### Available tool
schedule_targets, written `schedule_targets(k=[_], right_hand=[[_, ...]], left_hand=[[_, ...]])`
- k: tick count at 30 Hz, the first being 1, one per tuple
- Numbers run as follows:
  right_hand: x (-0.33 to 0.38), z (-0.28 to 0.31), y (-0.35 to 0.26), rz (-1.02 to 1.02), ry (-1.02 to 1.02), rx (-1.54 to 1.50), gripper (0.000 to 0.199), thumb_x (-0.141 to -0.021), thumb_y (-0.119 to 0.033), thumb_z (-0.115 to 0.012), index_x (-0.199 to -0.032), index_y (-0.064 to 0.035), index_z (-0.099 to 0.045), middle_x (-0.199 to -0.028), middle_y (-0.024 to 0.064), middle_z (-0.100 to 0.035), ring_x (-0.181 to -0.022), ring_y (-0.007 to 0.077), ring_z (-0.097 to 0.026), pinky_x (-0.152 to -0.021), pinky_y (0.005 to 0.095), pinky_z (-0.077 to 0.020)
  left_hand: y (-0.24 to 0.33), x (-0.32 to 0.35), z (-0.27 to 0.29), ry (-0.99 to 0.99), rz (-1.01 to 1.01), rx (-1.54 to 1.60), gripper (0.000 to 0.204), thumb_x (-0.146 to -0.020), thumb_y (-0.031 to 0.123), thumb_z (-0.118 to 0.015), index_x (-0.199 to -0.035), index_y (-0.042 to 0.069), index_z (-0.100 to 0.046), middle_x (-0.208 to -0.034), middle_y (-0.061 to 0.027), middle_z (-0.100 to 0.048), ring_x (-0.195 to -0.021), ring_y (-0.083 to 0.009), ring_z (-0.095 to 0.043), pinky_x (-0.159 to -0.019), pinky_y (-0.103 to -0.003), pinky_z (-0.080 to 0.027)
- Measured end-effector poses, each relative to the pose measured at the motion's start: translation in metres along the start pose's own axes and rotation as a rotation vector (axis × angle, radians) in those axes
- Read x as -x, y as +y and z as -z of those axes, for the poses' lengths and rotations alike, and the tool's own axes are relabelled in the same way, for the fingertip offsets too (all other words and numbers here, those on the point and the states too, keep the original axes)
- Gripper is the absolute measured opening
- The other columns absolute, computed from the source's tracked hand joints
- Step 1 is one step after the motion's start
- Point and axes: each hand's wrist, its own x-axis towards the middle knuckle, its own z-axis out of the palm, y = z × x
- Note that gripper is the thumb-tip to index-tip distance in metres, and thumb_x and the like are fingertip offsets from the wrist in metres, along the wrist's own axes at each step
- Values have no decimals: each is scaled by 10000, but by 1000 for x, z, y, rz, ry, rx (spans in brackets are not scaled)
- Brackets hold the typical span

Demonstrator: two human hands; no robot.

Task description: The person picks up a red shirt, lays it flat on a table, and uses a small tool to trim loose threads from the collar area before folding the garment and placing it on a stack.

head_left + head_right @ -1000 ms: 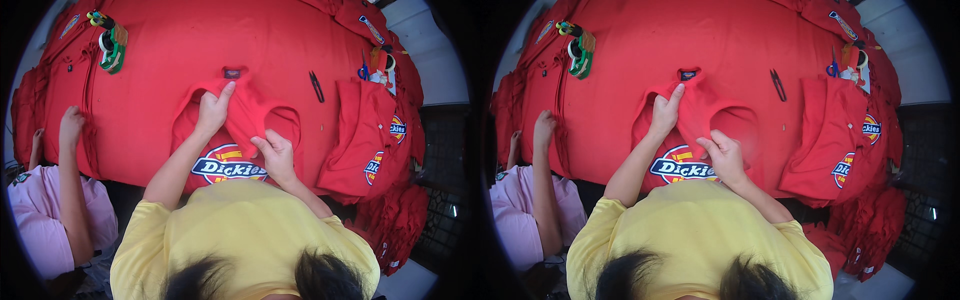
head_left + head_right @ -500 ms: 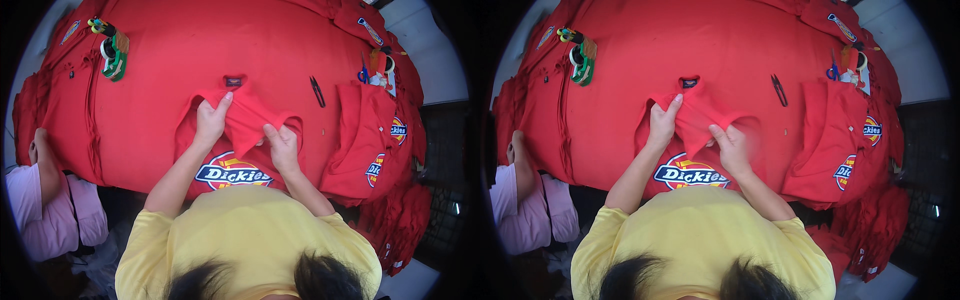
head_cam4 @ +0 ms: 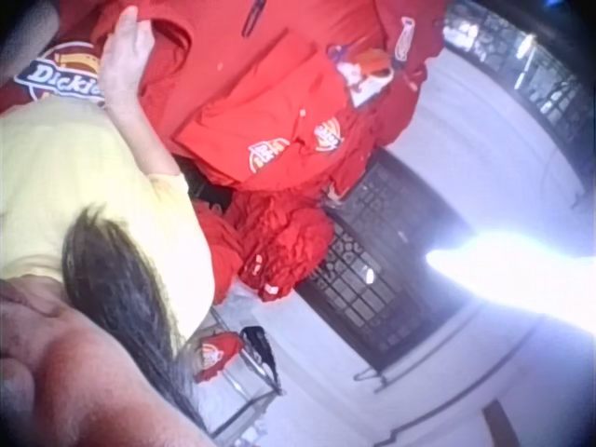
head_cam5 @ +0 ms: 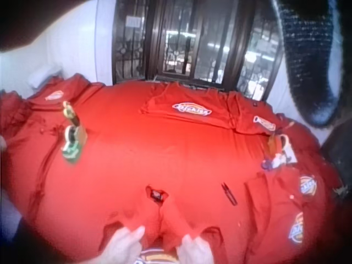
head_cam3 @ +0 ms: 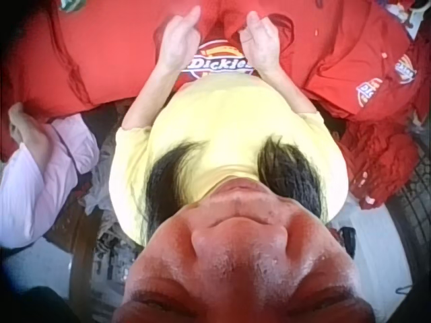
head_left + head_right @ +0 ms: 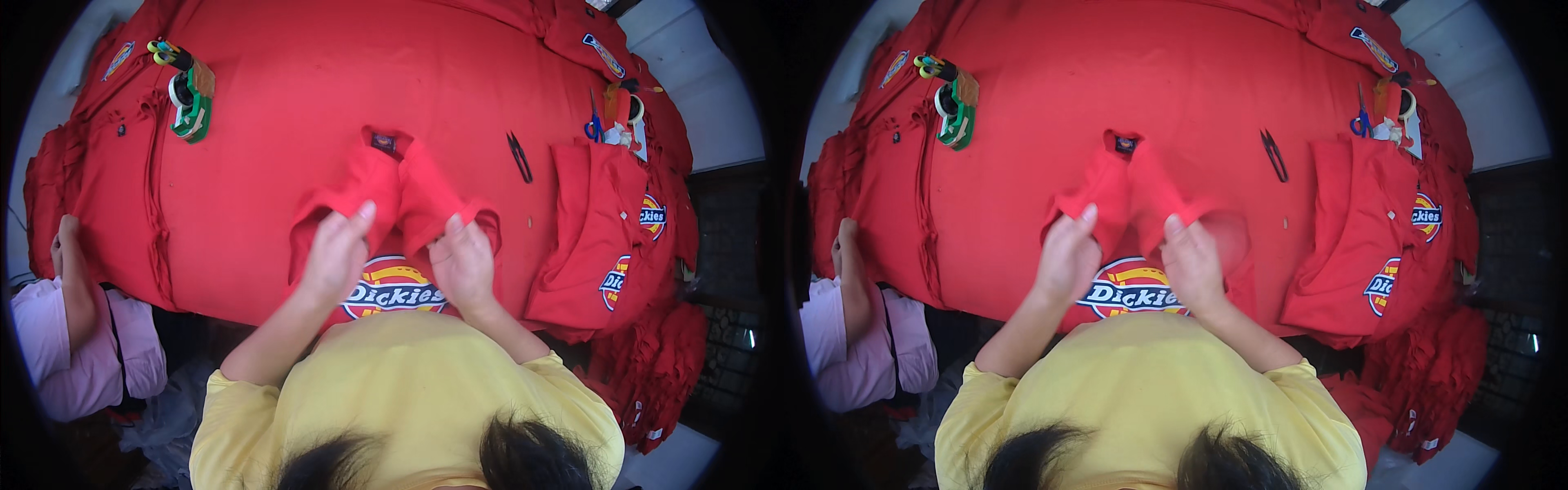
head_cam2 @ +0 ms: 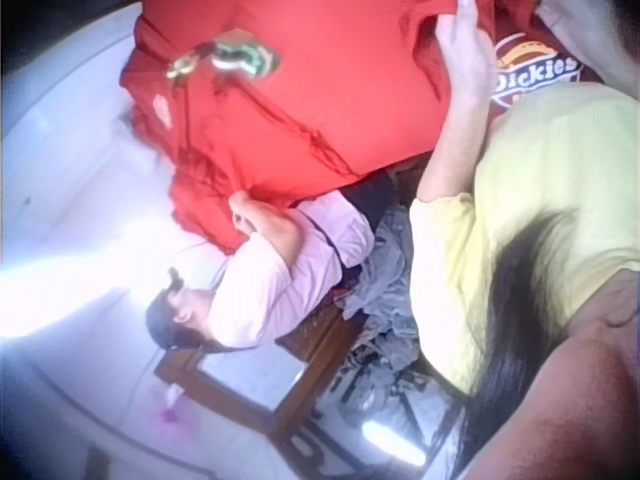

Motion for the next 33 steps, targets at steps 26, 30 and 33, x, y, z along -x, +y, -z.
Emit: schedule_targets(k=[26, 30, 33], right_hand=[[19, 9, 53, 277, -465, 377, 930, -916, -624, -326, -1442, 87, -38, -1537, 196, -45, -1429, 303, -30, -1137, 396, -58], [18, 14, 55, 309, -498, 468, 880, -938, -580, -323, -1431, 110, -85, -1527, 217, -85, -1424, 321, -69, -1132, 394, -77], [24, 32, 65, 253, -522, 544, 868, -941, -572, -312, -1428, 113, -96, -1522, 229, -97, -1420, 328, -87, -1127, 394, -93]], left_hand=[[-47, 26, 15, -640, -397, -753, 964, -895, 675, -162, -1428, -120, -45, -1518, -255, -40, -1419, -366, -26, -1127, -420, -50], [-52, 28, 18, -607, -369, -772, 958, -891, 663, -216, -1423, -120, -67, -1507, -264, -71, -1410, -378, -48, -1123, -420, -59], [-56, 28, 17, -562, -414, -729, 916, -895, 610, -321, -1416, -115, -115, -1462, -272, -187, -1370, -393, -167, -1098, -417, -148]])
